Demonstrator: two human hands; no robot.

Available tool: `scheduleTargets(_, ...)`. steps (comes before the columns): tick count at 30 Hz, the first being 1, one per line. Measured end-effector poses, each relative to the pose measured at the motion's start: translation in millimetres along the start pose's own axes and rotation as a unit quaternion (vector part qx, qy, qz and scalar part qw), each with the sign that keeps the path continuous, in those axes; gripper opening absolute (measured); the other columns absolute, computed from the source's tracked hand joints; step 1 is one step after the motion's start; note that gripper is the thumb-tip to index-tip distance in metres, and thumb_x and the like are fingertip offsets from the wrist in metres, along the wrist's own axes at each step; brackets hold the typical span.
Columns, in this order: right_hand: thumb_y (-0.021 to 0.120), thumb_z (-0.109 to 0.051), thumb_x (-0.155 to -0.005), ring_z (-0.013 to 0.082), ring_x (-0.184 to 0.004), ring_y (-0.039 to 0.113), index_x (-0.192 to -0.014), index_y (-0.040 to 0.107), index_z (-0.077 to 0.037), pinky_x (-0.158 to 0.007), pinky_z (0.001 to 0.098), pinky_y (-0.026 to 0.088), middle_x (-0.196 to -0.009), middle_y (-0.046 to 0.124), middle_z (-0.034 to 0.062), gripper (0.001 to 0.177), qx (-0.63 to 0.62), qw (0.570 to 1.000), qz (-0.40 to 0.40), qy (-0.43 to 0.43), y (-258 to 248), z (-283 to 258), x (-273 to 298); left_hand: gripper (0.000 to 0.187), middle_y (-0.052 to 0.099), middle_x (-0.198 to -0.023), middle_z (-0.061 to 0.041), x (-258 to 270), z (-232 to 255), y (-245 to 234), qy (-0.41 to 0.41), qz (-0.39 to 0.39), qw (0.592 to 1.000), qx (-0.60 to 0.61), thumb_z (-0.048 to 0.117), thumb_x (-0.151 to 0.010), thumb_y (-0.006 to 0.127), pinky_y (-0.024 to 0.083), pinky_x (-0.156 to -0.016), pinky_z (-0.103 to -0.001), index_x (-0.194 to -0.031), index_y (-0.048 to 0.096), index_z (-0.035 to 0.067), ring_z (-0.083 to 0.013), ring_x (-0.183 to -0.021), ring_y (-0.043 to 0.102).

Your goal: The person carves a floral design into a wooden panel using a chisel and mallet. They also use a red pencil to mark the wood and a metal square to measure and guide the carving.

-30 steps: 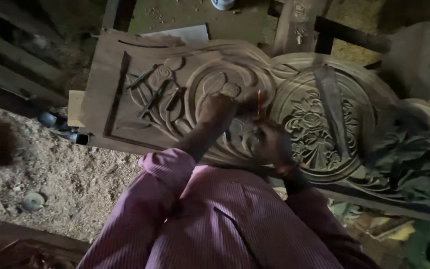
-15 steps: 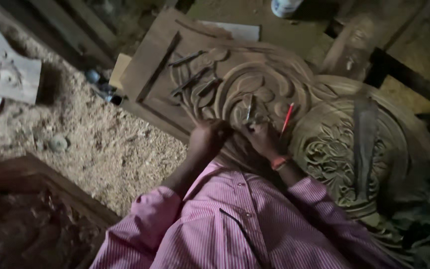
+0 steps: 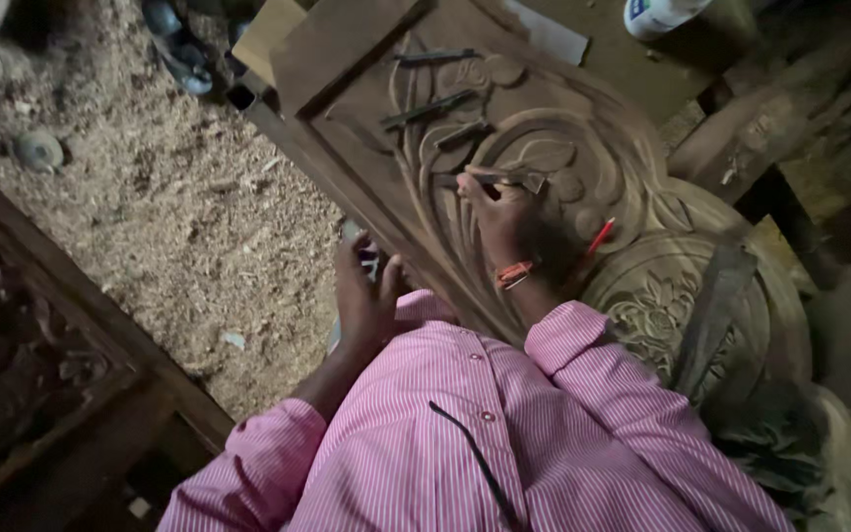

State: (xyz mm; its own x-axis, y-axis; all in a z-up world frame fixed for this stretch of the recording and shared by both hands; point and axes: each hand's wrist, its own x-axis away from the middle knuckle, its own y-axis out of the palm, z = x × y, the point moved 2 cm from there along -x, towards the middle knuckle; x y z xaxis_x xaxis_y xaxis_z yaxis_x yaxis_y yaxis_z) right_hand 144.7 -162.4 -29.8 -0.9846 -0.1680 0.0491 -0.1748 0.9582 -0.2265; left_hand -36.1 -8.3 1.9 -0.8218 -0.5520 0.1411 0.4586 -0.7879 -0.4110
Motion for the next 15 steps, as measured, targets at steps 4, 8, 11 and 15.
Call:
scheduleTargets(4, 0.08, -0.012, -0.095, 0.0066, -0.083, 0.07, -0.1, 0.074, -0.002, -0.076, 0.0237, 0.056, -0.091, 0.077, 0.0027, 0.013, 0.031, 0.998, 0.028, -0.041, 2.1, 7.0, 17.7, 0.071, 0.061, -0.126, -0.016, -18.4, -3.4, 14.1, -0.137, -0.079, 0.971, 0.181, 0.015, -0.095, 0.07, 0.06, -0.091, -0.035, -0.15, 0.026, 0.001, -0.0223, -0.11, 0.066)
scheduleTargets(8, 0.078, -0.009, -0.096, 0.0057, -0.086, 0.067, -0.101, 0.07, -0.002, -0.079, 0.0241, 0.056, -0.097, 0.075, 0.0013, 0.011, -0.091, 0.996, 0.004, -0.007, 5.9, 20.2, 24.2, 0.067, 0.068, -0.112, -0.016, -25.5, -5.3, 25.4, -0.2, -0.098, 0.949, 0.222, 0.011, -0.092, 0.071, 0.061, -0.077, -0.039, -0.147, 0.035, 0.001, -0.0234, -0.094, 0.069)
scheduleTargets(11, 0.076, -0.006, -0.098, 0.0059, -0.09, 0.068, -0.098, 0.067, -0.002, -0.082, 0.025, 0.058, -0.099, 0.076, 0.003, 0.01, -0.106, 0.994, -0.015, -0.037, 8.4, 24.3, 28.2, 0.065, 0.066, -0.106, -0.022, -27.4, -9.8, 28.8, -0.263, -0.1, 0.934, 0.219, 0.01, -0.092, 0.071, 0.056, -0.065, -0.042, -0.147, 0.036, 0.001, -0.0292, -0.081, 0.065)
scheduleTargets(15, 0.075, -0.002, -0.096, 0.0073, -0.087, 0.067, -0.097, 0.067, -0.001, -0.08, 0.0249, 0.056, -0.101, 0.076, 0.007, 0.007, -0.045, 0.994, -0.063, -0.074, -4.3, 19.9, 42.0, 0.061, 0.07, -0.114, -0.015, -29.3, -11.5, 27.7, -0.159, -0.098, 0.947, 0.262, 0.009, -0.094, 0.073, 0.064, -0.083, -0.031, -0.143, 0.039, -0.002, -0.0219, -0.101, 0.072)
